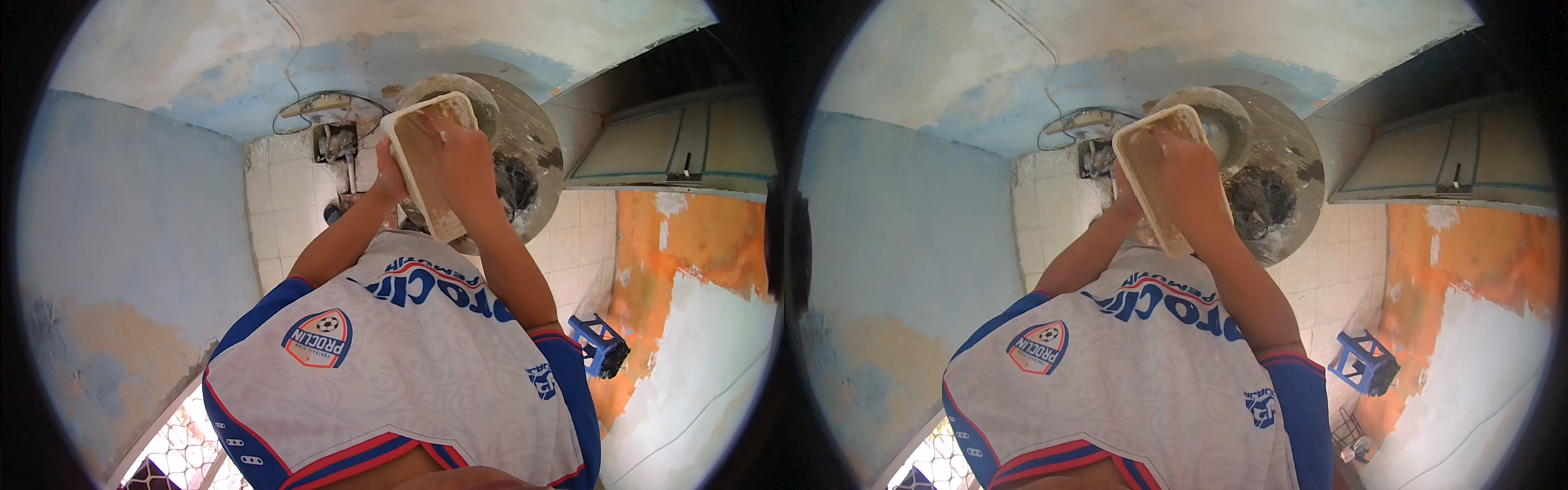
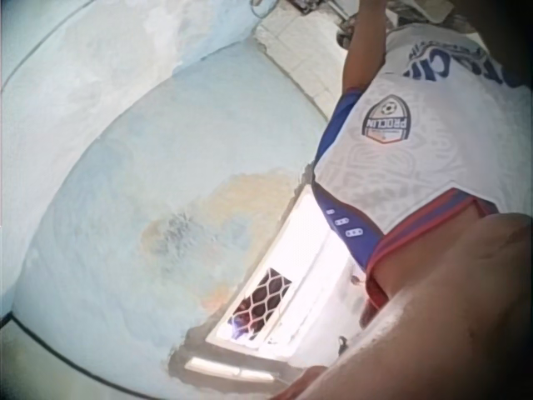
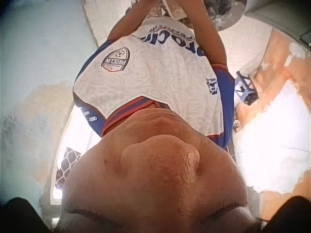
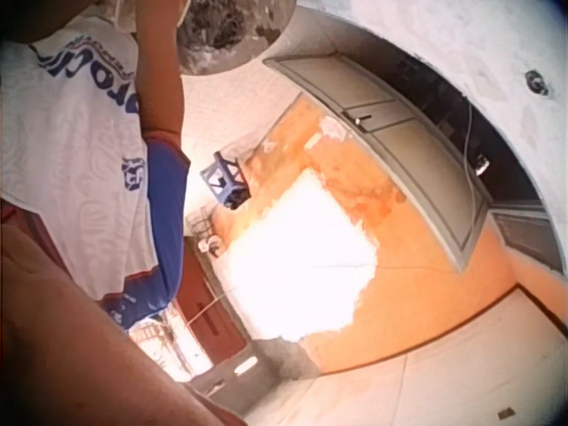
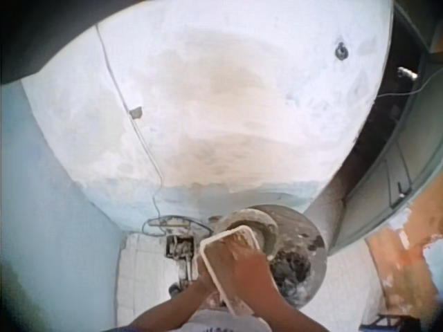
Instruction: The person scrapes white plaster from a plastic container with a spatula and applies it to a wall.
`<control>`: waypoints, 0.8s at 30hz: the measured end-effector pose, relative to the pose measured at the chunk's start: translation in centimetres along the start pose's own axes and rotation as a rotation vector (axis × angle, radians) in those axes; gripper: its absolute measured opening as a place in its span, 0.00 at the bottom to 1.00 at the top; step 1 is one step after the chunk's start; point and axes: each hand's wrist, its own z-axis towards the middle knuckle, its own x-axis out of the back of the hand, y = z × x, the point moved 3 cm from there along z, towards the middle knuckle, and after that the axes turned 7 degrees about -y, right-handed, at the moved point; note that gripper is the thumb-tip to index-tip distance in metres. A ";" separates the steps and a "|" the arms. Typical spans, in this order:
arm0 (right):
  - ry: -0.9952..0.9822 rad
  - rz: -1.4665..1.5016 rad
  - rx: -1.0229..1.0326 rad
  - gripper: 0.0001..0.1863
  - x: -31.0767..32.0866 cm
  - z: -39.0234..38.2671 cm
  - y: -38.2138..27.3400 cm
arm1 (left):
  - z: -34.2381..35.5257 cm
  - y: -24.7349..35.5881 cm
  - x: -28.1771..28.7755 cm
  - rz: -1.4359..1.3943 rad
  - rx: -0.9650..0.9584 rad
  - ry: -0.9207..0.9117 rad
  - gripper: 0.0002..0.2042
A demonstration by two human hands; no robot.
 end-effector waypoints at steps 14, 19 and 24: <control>-0.168 -0.068 0.100 0.17 0.7 -0.7 2.1 | 0.5 -2.2 1.8 -0.011 -0.093 -0.051 0.40; -0.175 -0.049 0.156 0.17 0.2 -1.7 2.1 | 0.7 -2.2 -0.1 -0.064 -0.117 0.021 0.41; -0.358 -0.119 0.115 0.17 0.2 -2.8 2.9 | -0.2 -1.9 1.7 0.024 -0.105 -0.145 0.46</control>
